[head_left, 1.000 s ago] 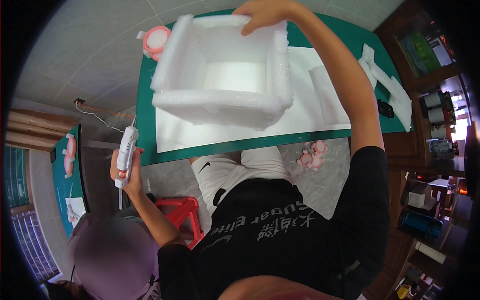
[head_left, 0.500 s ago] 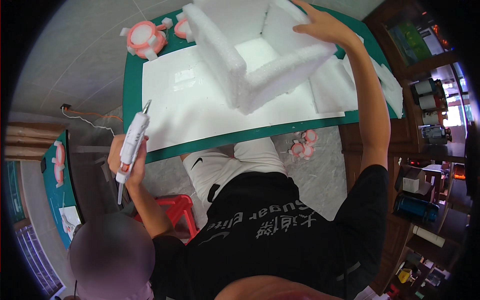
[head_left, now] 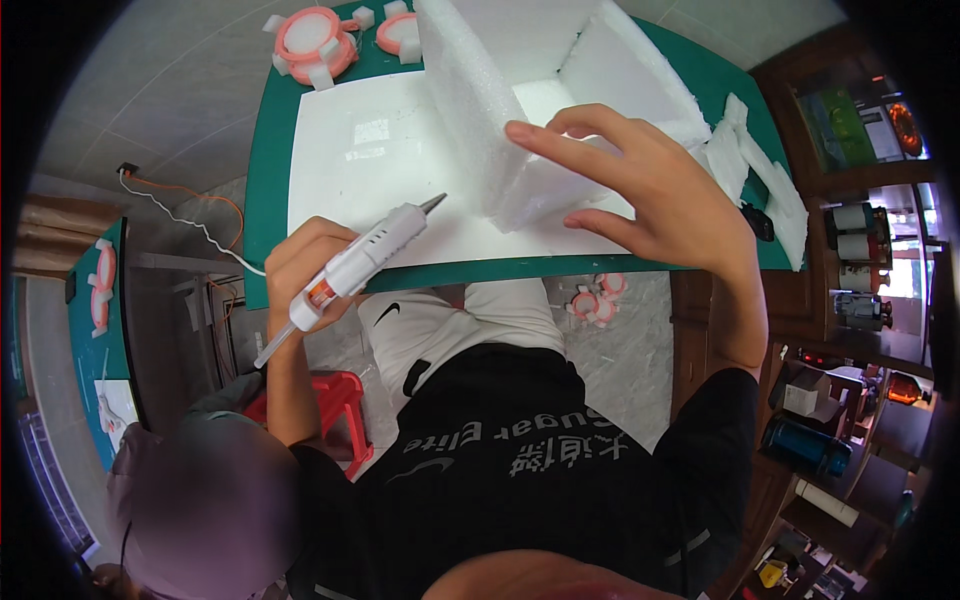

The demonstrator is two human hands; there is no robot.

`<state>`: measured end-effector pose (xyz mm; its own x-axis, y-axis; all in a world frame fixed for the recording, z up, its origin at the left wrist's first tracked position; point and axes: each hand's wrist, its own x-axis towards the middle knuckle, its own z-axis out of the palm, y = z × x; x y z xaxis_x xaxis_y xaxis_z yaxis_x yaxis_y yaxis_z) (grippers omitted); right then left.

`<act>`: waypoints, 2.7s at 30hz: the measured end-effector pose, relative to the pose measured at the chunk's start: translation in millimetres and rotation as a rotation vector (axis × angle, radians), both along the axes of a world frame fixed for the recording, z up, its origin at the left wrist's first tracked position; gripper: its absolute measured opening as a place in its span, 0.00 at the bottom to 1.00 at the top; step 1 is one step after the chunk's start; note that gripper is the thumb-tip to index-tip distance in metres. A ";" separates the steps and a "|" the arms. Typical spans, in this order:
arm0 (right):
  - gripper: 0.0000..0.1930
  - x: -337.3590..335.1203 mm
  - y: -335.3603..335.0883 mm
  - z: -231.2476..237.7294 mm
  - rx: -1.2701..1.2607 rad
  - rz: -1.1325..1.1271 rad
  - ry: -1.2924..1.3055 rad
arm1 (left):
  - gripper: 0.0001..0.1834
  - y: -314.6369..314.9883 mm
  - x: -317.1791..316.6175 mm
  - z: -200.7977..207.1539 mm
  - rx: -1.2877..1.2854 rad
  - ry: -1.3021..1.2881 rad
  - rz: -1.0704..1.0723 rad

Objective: Assembling a small box out of foam pieces using a hot glue gun.

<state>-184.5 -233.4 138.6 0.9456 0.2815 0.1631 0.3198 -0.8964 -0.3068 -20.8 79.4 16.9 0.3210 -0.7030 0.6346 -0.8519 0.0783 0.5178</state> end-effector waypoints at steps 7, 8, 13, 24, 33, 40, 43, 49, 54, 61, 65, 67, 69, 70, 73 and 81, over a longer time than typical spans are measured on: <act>0.39 16.5 -4.3 -10.8 -0.056 0.084 -0.021 | 0.13 -23.4 -10.0 4.7 -0.001 -0.053 -0.056; 0.39 17.1 -5.3 -11.0 -0.056 0.092 -0.018 | 0.14 -25.9 -11.2 5.4 -0.001 -0.054 -0.071; 0.35 18.0 -2.6 -10.7 0.085 0.054 0.030 | 0.15 -38.5 -13.0 6.6 -0.045 -0.049 -0.091; 0.34 19.0 -4.9 -12.7 0.110 0.075 0.018 | 0.17 -48.8 -8.1 -0.3 -0.070 -0.043 -0.083; 0.32 18.9 -5.6 -12.4 0.101 0.044 0.014 | 0.18 -53.3 -8.3 1.4 -0.089 -0.047 -0.096; 0.32 19.6 -6.8 -13.4 0.116 0.061 0.018 | 0.17 -54.2 -8.8 -0.5 -0.092 -0.047 -0.099; 0.33 19.6 -8.2 -15.5 0.120 0.066 0.014 | 0.18 -54.1 -8.9 -1.8 -0.093 -0.060 -0.089; 0.33 19.8 -9.4 -14.2 0.124 0.071 0.010 | 0.17 -58.6 -6.4 -5.6 -0.146 -0.103 -0.079; 0.37 19.4 -10.4 -11.7 0.091 0.080 -0.008 | 0.17 -58.5 -11.5 -6.6 -0.143 -0.075 -0.059; 0.39 18.0 -10.6 -13.2 0.060 0.042 -0.008 | 0.15 -62.9 -13.5 -5.3 -0.130 -0.066 -0.055; 0.39 19.2 -10.4 -12.7 0.072 0.039 0.004 | 0.14 -62.1 -12.4 -7.7 -0.124 -0.084 -0.046; 0.39 19.3 -10.7 -13.4 0.076 0.038 -0.001 | 0.14 -62.3 -12.2 -9.5 -0.126 -0.089 -0.042; 0.39 19.2 -11.0 -13.3 0.070 0.041 -0.009 | 0.14 -63.0 -12.4 -10.9 -0.131 -0.095 -0.031; 0.39 19.5 -11.1 -13.2 0.065 0.044 -0.019 | 0.14 -63.1 -12.4 -11.0 -0.130 -0.094 -0.028; 0.38 20.1 -11.6 -12.5 0.087 0.050 0.001 | 0.13 -63.2 -11.7 -10.4 -0.142 -0.099 -0.027; 0.38 20.5 -12.2 -12.0 0.078 0.055 0.000 | 0.12 -63.6 -11.4 -10.4 -0.139 -0.079 -0.048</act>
